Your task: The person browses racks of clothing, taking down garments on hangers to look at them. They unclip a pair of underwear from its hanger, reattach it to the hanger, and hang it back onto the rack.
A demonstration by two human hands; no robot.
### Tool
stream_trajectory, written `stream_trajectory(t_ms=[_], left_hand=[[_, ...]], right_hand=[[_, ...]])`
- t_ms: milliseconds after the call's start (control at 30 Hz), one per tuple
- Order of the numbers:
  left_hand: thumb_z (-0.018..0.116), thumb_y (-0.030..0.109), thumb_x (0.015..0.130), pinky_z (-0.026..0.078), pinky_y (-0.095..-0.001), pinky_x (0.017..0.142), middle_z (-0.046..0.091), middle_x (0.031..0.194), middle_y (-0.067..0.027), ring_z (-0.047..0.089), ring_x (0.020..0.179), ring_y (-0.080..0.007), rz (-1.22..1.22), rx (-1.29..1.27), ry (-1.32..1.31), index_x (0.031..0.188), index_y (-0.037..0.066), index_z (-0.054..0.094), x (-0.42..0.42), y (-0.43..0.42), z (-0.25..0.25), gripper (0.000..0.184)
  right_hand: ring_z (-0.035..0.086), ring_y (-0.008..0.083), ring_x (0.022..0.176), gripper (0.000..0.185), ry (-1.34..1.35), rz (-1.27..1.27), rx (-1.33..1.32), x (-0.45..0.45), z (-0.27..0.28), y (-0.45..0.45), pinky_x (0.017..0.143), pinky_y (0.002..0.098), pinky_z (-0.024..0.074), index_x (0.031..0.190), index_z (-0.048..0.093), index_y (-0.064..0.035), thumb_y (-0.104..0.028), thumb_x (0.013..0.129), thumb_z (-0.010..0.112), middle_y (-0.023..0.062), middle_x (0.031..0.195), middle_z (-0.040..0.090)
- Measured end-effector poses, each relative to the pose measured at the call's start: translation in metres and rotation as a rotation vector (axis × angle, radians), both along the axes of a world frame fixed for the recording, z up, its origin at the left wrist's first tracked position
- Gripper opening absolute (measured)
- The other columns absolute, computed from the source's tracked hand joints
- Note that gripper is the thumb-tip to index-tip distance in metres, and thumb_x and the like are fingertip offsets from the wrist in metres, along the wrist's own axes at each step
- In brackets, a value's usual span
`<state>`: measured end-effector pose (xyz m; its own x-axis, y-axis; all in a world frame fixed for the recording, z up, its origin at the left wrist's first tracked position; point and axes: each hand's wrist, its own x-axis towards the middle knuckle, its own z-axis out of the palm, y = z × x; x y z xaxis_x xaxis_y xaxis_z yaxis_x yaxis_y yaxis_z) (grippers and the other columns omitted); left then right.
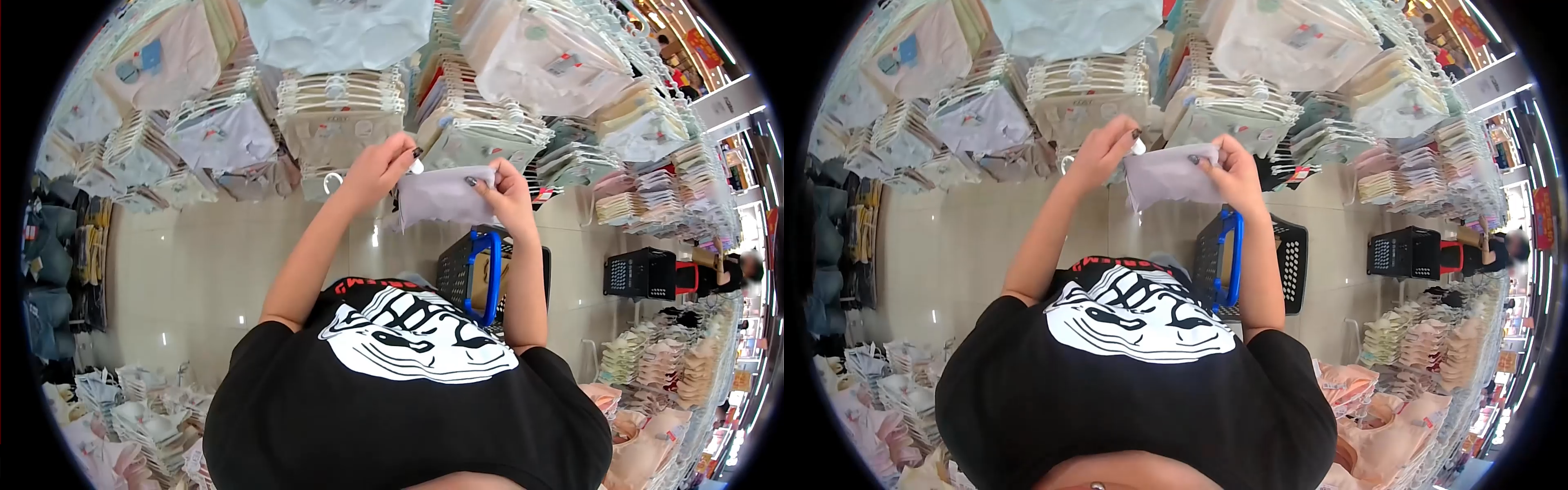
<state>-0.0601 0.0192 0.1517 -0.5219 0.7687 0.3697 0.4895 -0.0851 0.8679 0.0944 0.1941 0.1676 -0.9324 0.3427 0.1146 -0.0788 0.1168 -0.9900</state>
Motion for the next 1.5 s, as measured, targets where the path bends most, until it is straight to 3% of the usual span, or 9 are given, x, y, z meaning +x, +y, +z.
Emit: stream_trajectory(t_ms=[133, 167, 267, 467, 633, 900, 1067, 1333, 1500], left_hand=[[0.045, 0.021, 0.084, 0.036, -0.0289, 0.049, 0.051, 0.061, -0.0061, 0.047, 0.050, -0.0173, 0.032, 0.018, -0.128, 0.083, 0.004, 0.044, -0.004, -0.009, -0.003, 0.017], [0.046, 0.021, 0.084, 0.036, -0.0292, 0.049, 0.050, 0.061, -0.0064, 0.047, 0.051, -0.0181, 0.046, 0.029, -0.111, 0.083, 0.004, 0.044, -0.005, -0.011, -0.005, 0.016], [0.047, 0.021, 0.083, 0.037, -0.0303, 0.049, 0.050, 0.061, -0.0079, 0.048, 0.052, -0.0212, 0.102, 0.009, -0.038, 0.083, 0.005, 0.045, -0.009, -0.020, -0.009, 0.016], [0.050, 0.022, 0.081, 0.038, -0.0363, 0.052, 0.053, 0.066, -0.0126, 0.051, 0.059, -0.0304, 0.164, -0.100, 0.101, 0.085, 0.007, 0.048, -0.007, -0.034, -0.013, 0.016], [0.052, 0.022, 0.079, 0.038, -0.0380, 0.053, 0.053, 0.065, -0.0142, 0.052, 0.061, -0.0328, 0.175, -0.142, 0.127, 0.085, 0.008, 0.049, -0.002, -0.025, -0.028, 0.016], [0.052, 0.020, 0.079, 0.038, -0.0370, 0.052, 0.053, 0.063, -0.0142, 0.052, 0.059, -0.0320, 0.081, -0.244, 0.037, 0.083, 0.006, 0.048, 0.014, -0.004, -0.035, 0.016], [0.052, 0.018, 0.078, 0.038, -0.0340, 0.055, 0.053, 0.065, -0.0124, 0.052, 0.061, -0.0282, 0.016, -0.200, -0.004, 0.081, 0.003, 0.048, 0.024, 0.008, -0.044, 0.016], [0.059, 0.009, 0.070, 0.037, -0.0277, 0.056, 0.049, 0.070, -0.0066, 0.048, 0.063, -0.0193, 0.012, -0.079, -0.093, 0.076, 0.002, 0.051, 0.033, 0.011, -0.052, 0.013], [0.063, 0.006, 0.067, 0.036, -0.0217, 0.051, 0.050, 0.071, -0.0026, 0.048, 0.061, -0.0105, 0.024, -0.088, -0.261, 0.077, 0.003, 0.057, 0.035, 0.001, -0.059, 0.013]], right_hand=[[0.050, 0.0026, 0.066, 0.026, -0.067, -0.013, -0.059, -0.010, 0.003, -0.008, 0.056, 0.0165, 0.0382, 0.098, 0.047, -0.0042, 0.006, 0.075, 0.053, -0.0006, 0.075, 0.058], [0.051, 0.0030, 0.065, 0.039, -0.055, 0.054, -0.043, -0.013, 0.004, -0.007, 0.056, 0.0164, 0.0392, 0.112, 0.046, -0.0047, 0.007, 0.075, 0.052, 0.0014, 0.075, 0.060], [0.051, 0.0027, 0.063, 0.043, -0.129, 0.106, -0.051, -0.026, 0.001, -0.010, 0.056, 0.0162, 0.0393, 0.117, 0.045, -0.0044, 0.007, 0.076, 0.050, 0.0015, 0.074, 0.060], [0.055, 0.0061, 0.074, 0.028, -0.200, 0.173, -0.112, -0.039, -0.014, -0.014, 0.066, 0.0199, 0.0440, 0.107, 0.053, -0.0003, -0.007, 0.082, 0.047, 0.0025, 0.089, 0.060], [0.052, 0.0079, 0.079, 0.027, -0.121, 0.040, -0.157, -0.039, -0.036, -0.021, 0.075, 0.0231, 0.0417, 0.105, 0.056, -0.0022, -0.006, 0.080, 0.045, 0.0014, 0.090, 0.058], [0.038, -0.0011, 0.052, 0.011, -0.049, -0.264, -0.167, -0.022, -0.055, -0.023, 0.049, 0.0136, 0.0289, 0.088, 0.054, -0.0014, -0.010, 0.080, 0.056, -0.0065, 0.061, 0.052], [0.037, -0.0002, 0.052, 0.009, 0.039, -0.286, -0.163, -0.009, -0.063, -0.024, 0.046, 0.0163, 0.0273, 0.087, 0.053, -0.0020, -0.004, 0.079, 0.054, -0.0047, 0.062, 0.051], [0.055, 0.0076, 0.069, 0.015, -0.091, -0.367, 0.127, 0.009, -0.076, -0.028, 0.063, 0.0213, 0.0415, 0.088, 0.055, 0.0001, -0.010, 0.078, 0.055, 0.0053, 0.075, 0.061], [0.049, 0.0142, 0.061, 0.012, -0.129, -0.347, 0.363, 0.007, -0.066, -0.043, 0.054, 0.0242, 0.0381, 0.083, 0.059, -0.0037, -0.012, 0.074, 0.058, 0.0046, 0.074, 0.052]])
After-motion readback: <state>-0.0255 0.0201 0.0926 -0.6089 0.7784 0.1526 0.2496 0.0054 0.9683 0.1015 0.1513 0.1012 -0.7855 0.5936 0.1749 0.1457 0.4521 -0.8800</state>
